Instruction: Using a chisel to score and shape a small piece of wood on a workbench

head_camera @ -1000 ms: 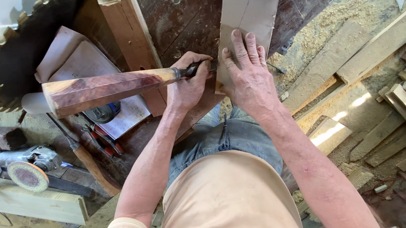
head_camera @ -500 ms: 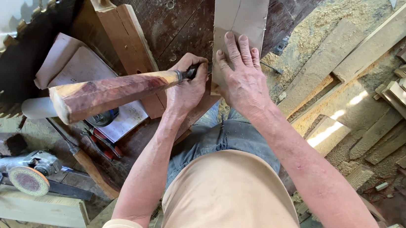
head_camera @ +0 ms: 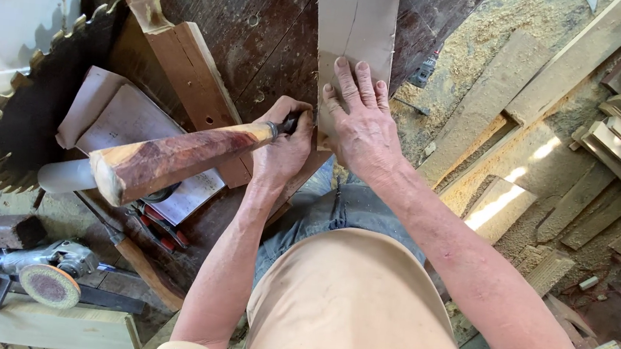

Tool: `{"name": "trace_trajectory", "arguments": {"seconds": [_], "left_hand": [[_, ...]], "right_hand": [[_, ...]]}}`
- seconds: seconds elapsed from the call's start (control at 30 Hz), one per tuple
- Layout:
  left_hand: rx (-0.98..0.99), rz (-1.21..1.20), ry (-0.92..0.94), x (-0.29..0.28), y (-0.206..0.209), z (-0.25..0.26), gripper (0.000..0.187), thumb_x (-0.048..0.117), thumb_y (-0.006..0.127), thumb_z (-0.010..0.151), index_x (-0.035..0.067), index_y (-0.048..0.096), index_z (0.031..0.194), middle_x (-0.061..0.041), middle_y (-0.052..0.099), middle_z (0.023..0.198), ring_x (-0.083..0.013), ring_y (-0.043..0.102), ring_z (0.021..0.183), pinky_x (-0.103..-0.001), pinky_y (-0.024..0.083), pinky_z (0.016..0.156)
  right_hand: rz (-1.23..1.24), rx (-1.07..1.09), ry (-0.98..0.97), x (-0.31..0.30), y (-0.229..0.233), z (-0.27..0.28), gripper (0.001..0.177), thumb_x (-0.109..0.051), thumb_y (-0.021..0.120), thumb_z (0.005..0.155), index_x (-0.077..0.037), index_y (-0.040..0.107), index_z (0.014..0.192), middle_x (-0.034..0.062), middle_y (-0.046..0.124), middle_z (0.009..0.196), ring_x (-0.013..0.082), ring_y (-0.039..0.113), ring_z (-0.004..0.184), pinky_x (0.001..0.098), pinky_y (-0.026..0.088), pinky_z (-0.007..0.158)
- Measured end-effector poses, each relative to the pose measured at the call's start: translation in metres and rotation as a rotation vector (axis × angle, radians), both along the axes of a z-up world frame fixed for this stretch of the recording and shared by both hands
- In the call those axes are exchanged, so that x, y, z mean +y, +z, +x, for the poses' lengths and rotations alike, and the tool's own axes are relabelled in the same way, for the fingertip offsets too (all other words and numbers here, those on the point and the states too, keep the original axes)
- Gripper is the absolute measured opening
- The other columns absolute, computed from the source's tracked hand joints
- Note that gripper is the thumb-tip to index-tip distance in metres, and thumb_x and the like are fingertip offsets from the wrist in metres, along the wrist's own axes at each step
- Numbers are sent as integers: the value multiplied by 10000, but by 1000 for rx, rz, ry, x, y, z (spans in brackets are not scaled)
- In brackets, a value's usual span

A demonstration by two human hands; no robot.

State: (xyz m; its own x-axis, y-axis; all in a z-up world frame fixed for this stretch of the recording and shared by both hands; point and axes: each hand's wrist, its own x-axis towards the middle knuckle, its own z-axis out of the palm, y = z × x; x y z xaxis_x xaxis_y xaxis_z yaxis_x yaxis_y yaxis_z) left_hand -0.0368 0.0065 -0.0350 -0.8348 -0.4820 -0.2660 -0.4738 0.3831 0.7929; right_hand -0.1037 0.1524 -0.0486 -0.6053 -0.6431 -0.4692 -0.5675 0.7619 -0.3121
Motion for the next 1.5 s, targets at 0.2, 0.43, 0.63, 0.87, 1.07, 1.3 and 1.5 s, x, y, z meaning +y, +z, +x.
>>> {"name": "trace_trajectory", "arguments": {"seconds": [0.2,0.43,0.63,0.87,1.07,1.3,1.5], "left_hand": [[84,-46,7,3,0,3,43,160,709,890,162,751,885,-110,732,774,-334,748,746,-385,596,645],[44,-54,23,10,7,11,56,157,705,872,154,745,911,-111,725,773,-333,749,769,-393,593,651],[142,-134,16,13,5,13,70,113,716,849,165,741,888,-85,704,734,-297,749,733,-346,596,645],[170,-65,30,15,10,20,72,88,720,848,146,739,885,-92,706,717,-292,748,719,-344,590,638],[150,-25,45,18,18,25,56,79,726,860,116,753,891,-124,708,718,-305,745,710,-350,587,624],[172,-30,20,22,17,36,50,61,722,886,105,741,900,-109,698,717,-278,739,705,-317,586,669],[156,-111,-39,23,25,39,52,65,718,883,112,739,888,-107,710,730,-302,745,726,-339,592,666]], "right_hand": [[35,4,-2,-2,-1,3,894,-393,839,802,-129,477,1575,153,32,1741,447,60,1575,622,175,1247],[56,4,7,-5,-1,5,879,-322,846,807,-112,476,1576,178,47,1734,472,80,1565,642,213,1229],[71,-16,-6,-7,2,4,883,-292,842,824,-114,448,1594,166,-14,1737,464,20,1570,638,174,1239],[121,-48,-17,-12,9,1,889,-315,842,823,-140,442,1596,143,-20,1739,437,5,1578,615,150,1254],[132,-53,-12,-11,10,1,899,-345,834,833,-140,421,1605,144,-31,1737,433,-12,1581,609,133,1259],[140,-60,0,-11,13,0,890,-368,814,856,-140,408,1615,146,-45,1736,435,-26,1579,608,127,1255],[143,-56,12,-13,20,-2,889,-391,794,870,-134,394,1621,158,-63,1733,442,-34,1578,617,122,1252]]}}
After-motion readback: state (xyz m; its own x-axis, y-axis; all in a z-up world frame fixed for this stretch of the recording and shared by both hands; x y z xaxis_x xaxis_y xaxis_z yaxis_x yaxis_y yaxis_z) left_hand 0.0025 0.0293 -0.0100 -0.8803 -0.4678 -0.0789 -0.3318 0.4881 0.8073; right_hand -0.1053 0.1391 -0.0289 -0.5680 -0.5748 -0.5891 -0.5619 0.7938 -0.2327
